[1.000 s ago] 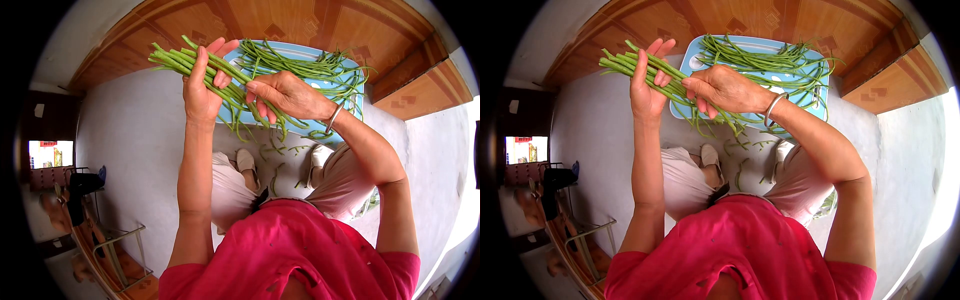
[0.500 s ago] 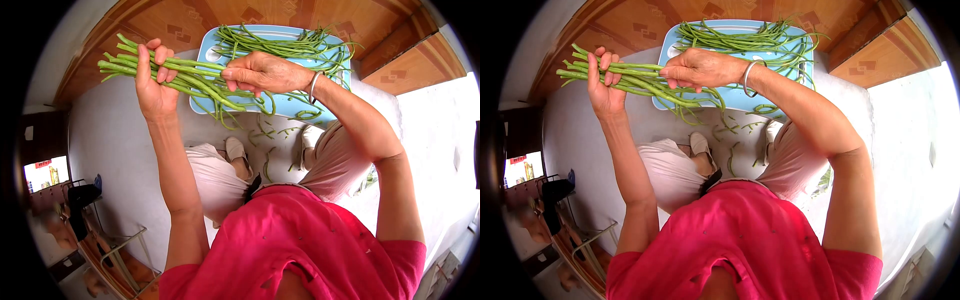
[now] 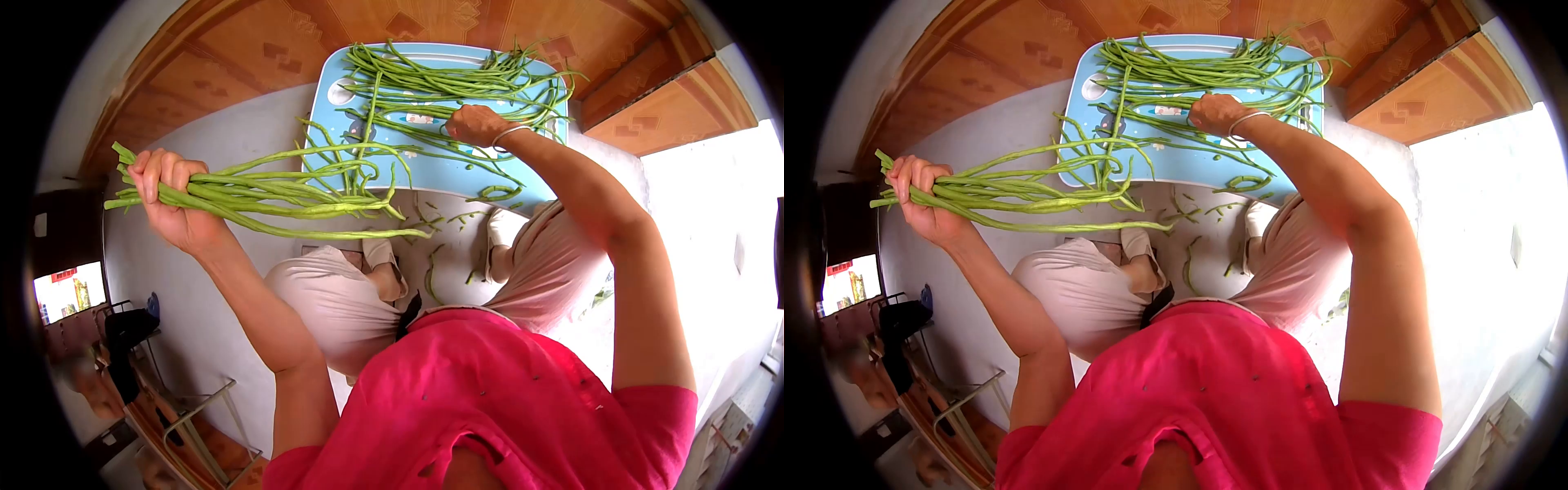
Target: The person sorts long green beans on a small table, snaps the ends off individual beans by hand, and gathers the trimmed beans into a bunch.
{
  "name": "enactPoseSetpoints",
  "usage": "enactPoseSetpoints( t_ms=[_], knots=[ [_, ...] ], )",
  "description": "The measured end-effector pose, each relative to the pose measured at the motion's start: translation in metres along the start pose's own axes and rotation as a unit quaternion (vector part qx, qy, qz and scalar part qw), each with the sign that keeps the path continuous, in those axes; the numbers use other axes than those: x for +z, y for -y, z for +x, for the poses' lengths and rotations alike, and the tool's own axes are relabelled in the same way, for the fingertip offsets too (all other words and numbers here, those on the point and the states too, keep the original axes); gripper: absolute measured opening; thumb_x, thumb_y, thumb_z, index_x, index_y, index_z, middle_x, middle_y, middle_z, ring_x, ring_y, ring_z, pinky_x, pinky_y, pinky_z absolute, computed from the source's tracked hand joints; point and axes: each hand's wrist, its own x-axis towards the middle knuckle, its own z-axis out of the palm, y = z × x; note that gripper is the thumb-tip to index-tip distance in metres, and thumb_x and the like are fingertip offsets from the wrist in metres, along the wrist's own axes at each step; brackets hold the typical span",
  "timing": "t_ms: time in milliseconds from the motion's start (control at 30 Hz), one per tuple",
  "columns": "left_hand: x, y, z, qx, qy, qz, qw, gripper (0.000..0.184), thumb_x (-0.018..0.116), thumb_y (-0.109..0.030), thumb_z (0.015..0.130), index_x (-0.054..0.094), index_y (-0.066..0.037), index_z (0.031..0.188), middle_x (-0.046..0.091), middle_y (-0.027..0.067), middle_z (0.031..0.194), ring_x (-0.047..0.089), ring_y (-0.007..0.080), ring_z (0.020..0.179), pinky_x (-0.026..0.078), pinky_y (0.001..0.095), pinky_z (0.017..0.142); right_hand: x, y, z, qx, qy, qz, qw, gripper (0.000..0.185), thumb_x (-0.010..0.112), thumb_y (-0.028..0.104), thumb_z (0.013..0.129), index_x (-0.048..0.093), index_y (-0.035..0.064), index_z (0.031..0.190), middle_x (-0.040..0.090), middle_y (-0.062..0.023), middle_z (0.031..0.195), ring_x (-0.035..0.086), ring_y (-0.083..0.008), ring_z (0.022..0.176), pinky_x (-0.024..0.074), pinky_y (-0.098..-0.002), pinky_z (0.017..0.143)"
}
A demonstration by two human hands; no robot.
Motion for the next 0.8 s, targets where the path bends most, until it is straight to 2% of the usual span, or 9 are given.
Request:
enactPoseSetpoints(
  t_ms=[100, 200, 300, 333, 433, 533, 667, 800],
  knots=[
    [-0.004, 0.005, -0.001, 0.001, -0.017, 0.030, 0.999, 0.021, 0.044, -0.021, 0.099, 0.047, -0.006, 0.084, 0.041, -0.0012, 0.058, 0.023, 0.0069, 0.048, 0.020, 0.0229, 0.043, 0.024, 0.007, 0.012, -0.036, -0.048, -0.045, 0.997, 0.015, 0.056, 0.017, 0.078, 0.064, 0.0043, 0.075, 0.064, -0.0182, 0.074, 0.064, -0.0357, 0.072, 0.0522, -0.0449, 0.064],
    [-0.006, 0.004, -0.003, 0.003, -0.017, 0.050, 0.999, 0.024, 0.041, -0.024, 0.100, 0.046, -0.006, 0.084, 0.041, -0.0009, 0.058, 0.022, 0.0070, 0.047, 0.019, 0.0226, 0.042, 0.033, 0.015, 0.019, -0.018, -0.054, -0.069, 0.996, 0.016, 0.059, 0.019, 0.076, 0.066, 0.0038, 0.076, 0.065, -0.0175, 0.075, 0.065, -0.0346, 0.073, 0.0523, -0.0441, 0.064],
    [-0.008, -0.002, -0.004, 0.003, -0.031, 0.062, 0.998, 0.024, 0.044, -0.023, 0.098, 0.049, -0.006, 0.082, 0.042, -0.0021, 0.058, 0.025, 0.0061, 0.046, 0.020, 0.0222, 0.043, 0.029, 0.020, 0.023, -0.020, -0.050, -0.067, 0.996, 0.018, 0.061, 0.021, 0.076, 0.066, 0.0041, 0.075, 0.065, -0.0176, 0.075, 0.065, -0.0340, 0.073, 0.0523, -0.0437, 0.065],
    [-0.008, -0.003, -0.004, 0.002, -0.031, 0.062, 0.998, 0.024, 0.044, -0.023, 0.098, 0.048, -0.006, 0.082, 0.042, -0.0021, 0.057, 0.025, 0.0060, 0.046, 0.020, 0.0222, 0.042, 0.024, 0.022, 0.027, -0.009, -0.013, -0.082, 0.996, 0.023, 0.063, 0.025, 0.080, 0.065, 0.0039, 0.088, 0.064, -0.0153, 0.083, 0.063, -0.0341, 0.073, 0.0516, -0.0438, 0.066],
    [-0.007, -0.001, -0.006, -0.003, -0.030, 0.058, 0.998, 0.025, 0.044, -0.024, 0.099, 0.047, -0.007, 0.080, 0.041, -0.0020, 0.057, 0.024, 0.0059, 0.045, 0.020, 0.0220, 0.042, 0.019, 0.032, 0.036, -0.002, -0.064, -0.031, 0.997, 0.024, 0.061, 0.023, 0.082, 0.064, 0.0044, 0.097, 0.063, -0.0160, 0.086, 0.063, -0.0346, 0.077, 0.0510, -0.0443, 0.068],
    [-0.006, 0.000, -0.005, -0.014, -0.015, 0.058, 0.998, 0.025, 0.043, -0.024, 0.099, 0.046, -0.007, 0.081, 0.040, -0.0018, 0.057, 0.024, 0.0060, 0.045, 0.020, 0.0220, 0.041, 0.028, 0.039, 0.051, -0.064, -0.093, 0.062, 0.992, 0.029, 0.058, 0.020, 0.084, 0.061, 0.0060, 0.109, 0.062, -0.0178, 0.090, 0.061, -0.0355, 0.082, 0.0494, -0.0446, 0.073],
    [-0.003, 0.001, -0.008, -0.014, 0.010, 0.054, 0.998, 0.026, 0.040, -0.025, 0.100, 0.046, -0.007, 0.082, 0.040, -0.0015, 0.056, 0.024, 0.0068, 0.044, 0.020, 0.0221, 0.039, 0.025, 0.060, 0.071, -0.077, -0.032, 0.152, 0.985, 0.040, 0.053, 0.019, 0.085, 0.053, 0.0138, 0.125, 0.062, -0.0211, 0.094, 0.060, -0.0374, 0.091, 0.0477, -0.0448, 0.083],
    [0.000, 0.000, -0.008, -0.018, 0.027, 0.033, 0.999, 0.025, 0.041, -0.023, 0.099, 0.045, -0.007, 0.080, 0.042, -0.0004, 0.054, 0.022, 0.0075, 0.042, 0.020, 0.0222, 0.037, 0.033, 0.074, 0.094, -0.033, -0.029, 0.191, 0.981, 0.040, 0.052, 0.018, 0.084, 0.055, 0.0133, 0.124, 0.063, -0.0244, 0.098, 0.061, -0.0370, 0.094, 0.0474, -0.0433, 0.086]
  ],
)
